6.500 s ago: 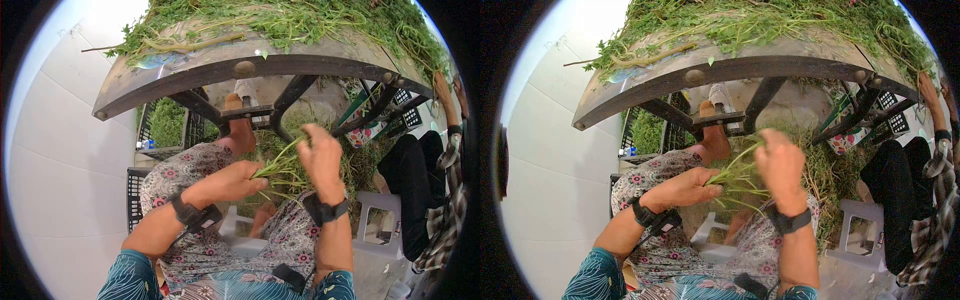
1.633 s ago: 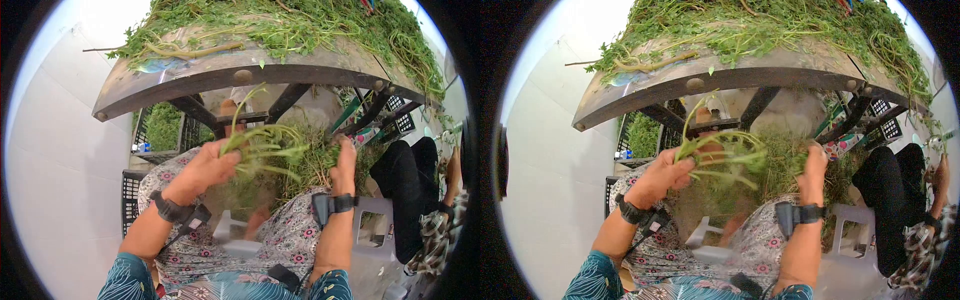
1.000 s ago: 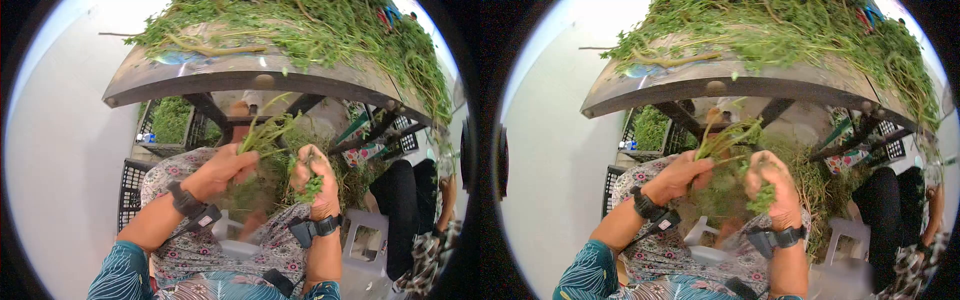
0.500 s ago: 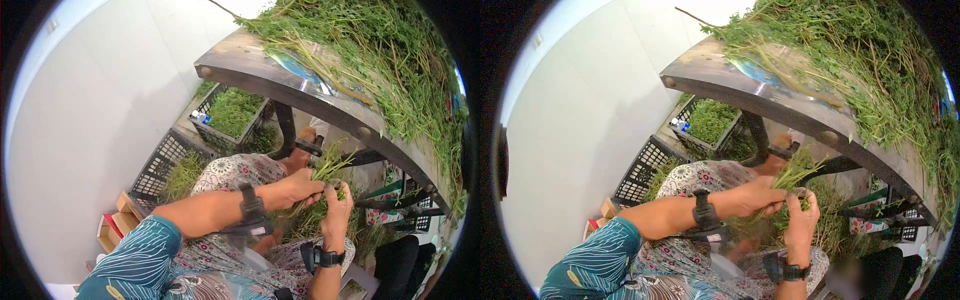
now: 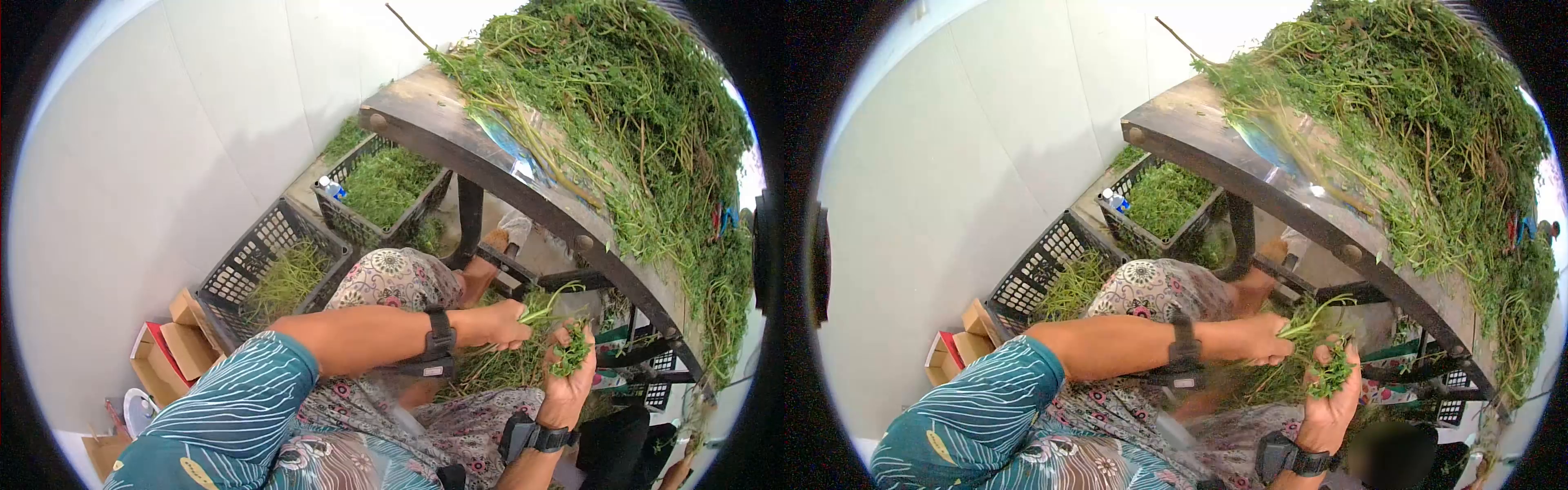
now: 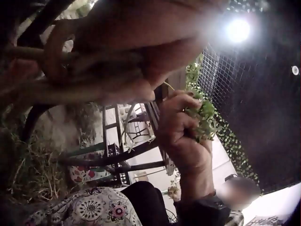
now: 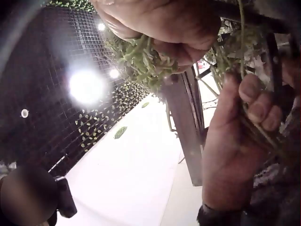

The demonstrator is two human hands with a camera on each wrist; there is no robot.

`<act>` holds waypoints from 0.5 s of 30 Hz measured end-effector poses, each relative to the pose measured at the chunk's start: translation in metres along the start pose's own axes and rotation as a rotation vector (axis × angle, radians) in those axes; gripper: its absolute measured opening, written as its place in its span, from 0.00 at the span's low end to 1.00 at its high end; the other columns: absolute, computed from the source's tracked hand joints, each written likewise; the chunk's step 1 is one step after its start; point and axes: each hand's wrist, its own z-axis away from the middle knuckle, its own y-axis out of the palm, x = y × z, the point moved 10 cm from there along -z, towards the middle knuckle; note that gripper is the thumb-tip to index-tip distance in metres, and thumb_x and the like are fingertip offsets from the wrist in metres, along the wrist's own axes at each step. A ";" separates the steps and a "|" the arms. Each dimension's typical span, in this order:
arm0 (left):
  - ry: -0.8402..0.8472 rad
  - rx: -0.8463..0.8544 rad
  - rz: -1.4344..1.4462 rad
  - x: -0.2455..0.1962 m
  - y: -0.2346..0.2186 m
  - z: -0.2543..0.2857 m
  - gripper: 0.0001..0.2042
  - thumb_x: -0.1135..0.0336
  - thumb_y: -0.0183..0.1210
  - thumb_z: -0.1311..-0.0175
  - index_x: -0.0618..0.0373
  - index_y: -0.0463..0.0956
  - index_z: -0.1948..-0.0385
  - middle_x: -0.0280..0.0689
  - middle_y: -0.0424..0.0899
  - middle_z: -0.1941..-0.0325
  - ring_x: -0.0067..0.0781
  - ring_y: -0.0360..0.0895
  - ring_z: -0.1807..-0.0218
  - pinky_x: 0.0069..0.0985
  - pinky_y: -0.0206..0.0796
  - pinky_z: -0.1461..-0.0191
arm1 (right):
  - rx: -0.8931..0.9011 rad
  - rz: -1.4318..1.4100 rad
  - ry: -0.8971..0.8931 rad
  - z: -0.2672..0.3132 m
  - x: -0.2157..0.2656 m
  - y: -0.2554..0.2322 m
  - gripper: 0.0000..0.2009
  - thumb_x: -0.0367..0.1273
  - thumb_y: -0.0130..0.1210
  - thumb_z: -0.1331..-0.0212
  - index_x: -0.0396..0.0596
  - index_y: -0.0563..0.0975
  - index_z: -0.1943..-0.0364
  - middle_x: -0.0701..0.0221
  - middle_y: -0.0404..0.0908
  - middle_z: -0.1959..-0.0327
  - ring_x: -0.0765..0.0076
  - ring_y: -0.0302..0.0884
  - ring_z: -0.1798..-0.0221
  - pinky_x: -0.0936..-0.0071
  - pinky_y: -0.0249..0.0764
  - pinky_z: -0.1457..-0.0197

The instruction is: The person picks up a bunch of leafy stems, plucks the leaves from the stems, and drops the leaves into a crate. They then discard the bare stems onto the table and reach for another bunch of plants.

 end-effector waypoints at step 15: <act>0.224 -0.082 0.143 -0.090 -0.030 0.057 0.09 0.66 0.50 0.44 0.62 0.65 0.78 0.33 0.70 0.83 0.21 0.65 0.85 0.20 0.57 0.85 | -0.125 -0.034 -0.007 -0.003 0.018 -0.050 0.10 0.40 0.42 0.37 0.51 0.69 0.71 0.79 0.61 0.85 0.81 0.56 0.86 0.83 0.56 0.86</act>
